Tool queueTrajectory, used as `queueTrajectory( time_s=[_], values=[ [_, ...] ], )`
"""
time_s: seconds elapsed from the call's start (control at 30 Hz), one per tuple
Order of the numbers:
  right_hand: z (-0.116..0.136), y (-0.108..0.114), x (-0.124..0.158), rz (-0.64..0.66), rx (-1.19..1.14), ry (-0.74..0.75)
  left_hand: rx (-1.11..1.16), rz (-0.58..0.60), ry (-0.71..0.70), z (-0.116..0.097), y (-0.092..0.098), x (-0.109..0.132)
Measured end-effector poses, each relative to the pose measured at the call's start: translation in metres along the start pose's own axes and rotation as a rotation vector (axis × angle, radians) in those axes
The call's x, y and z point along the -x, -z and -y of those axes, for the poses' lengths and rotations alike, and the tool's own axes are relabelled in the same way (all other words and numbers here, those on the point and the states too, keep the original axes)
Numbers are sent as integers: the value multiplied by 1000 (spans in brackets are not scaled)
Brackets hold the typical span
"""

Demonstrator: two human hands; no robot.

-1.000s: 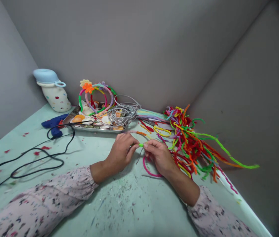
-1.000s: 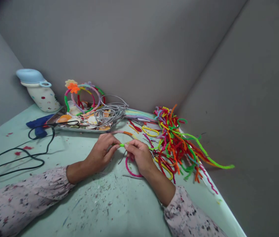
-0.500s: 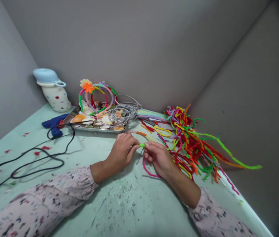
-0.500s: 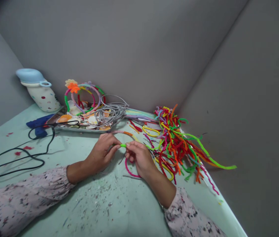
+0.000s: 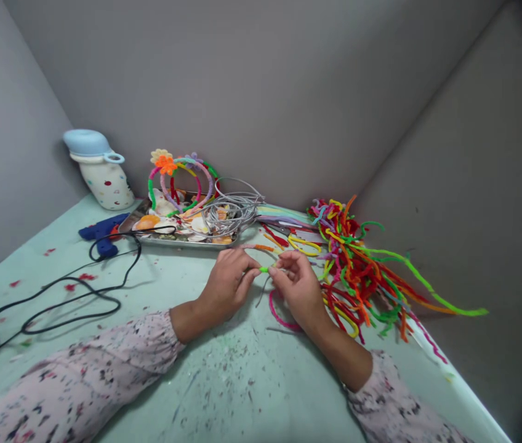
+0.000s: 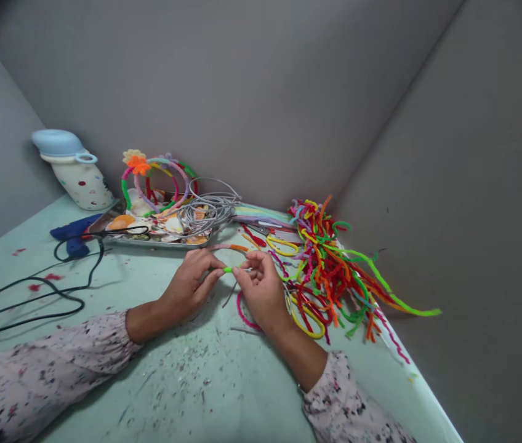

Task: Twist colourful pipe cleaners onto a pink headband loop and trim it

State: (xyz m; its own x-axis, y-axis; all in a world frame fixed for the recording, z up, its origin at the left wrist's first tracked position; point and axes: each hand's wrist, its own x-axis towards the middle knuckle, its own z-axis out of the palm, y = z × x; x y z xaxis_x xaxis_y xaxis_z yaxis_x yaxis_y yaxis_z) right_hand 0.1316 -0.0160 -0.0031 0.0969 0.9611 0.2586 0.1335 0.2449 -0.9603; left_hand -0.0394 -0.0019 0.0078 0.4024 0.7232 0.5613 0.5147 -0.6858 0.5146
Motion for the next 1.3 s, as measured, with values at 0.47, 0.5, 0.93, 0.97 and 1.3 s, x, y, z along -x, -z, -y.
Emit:
queueTrajectory(
  time_s=[0.47, 0.5, 0.93, 0.97, 1.3],
  values=[
    [4, 8, -1, 4, 502, 452, 10, -38, 18, -1, 0, 1],
    [4, 8, -1, 5, 506, 449, 8, -36, 18, -1, 0, 0],
    [6, 8, -1, 85, 493, 325, -10, -26, -6, -1, -1, 0],
    [7, 8, -1, 100, 489, 303, -12, -24, -11, -1, -1, 0],
    [10, 9, -2, 185, 150, -44, -37, -20, -24, 1, -1, 0]
  ],
)
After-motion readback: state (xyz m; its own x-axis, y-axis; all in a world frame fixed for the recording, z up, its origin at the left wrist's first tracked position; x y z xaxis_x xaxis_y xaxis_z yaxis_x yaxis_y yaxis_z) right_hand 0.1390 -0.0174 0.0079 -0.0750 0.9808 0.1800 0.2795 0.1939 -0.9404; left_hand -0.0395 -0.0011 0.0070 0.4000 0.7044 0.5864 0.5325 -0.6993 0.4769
